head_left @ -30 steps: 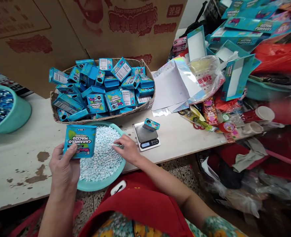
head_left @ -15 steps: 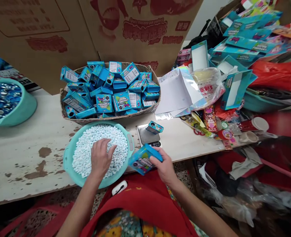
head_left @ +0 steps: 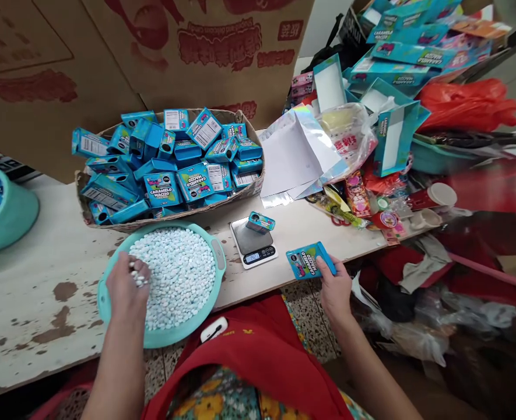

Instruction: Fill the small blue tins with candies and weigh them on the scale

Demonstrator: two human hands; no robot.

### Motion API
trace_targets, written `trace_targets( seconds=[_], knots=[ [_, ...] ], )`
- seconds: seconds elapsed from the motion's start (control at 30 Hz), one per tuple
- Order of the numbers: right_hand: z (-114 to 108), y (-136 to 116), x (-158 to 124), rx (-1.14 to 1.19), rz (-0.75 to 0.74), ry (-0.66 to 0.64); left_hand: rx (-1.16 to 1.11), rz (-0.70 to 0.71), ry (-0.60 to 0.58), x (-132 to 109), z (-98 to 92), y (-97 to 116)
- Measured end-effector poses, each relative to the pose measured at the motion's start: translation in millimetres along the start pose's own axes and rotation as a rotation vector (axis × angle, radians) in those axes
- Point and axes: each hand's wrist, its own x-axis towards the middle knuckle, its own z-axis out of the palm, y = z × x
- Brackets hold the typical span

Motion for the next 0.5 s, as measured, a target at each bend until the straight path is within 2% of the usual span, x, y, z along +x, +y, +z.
trace_targets(
  seconds=[0.07,0.13,0.23,0.33,0.5],
  knots=[
    [1,5,1,0.001,0.027,0.003,-0.244,-0.189,-0.005,4,-5.3,11],
    [2,7,5,0.005,0.041,0.005,-0.438,-0.359,-0.018,3,-3.0,18],
    [3,7,12,0.012,0.056,0.002,-0.407,-0.429,-0.106,-10,23.5,19],
    [3,5,18,-0.027,0.070,-0.012,-0.243,-0.364,-0.217,-30,80.5,9],
    [3,2,24,-0.090,0.078,-0.027,-0.112,-0.168,-0.349,-51,207.8,-28]
  ],
)
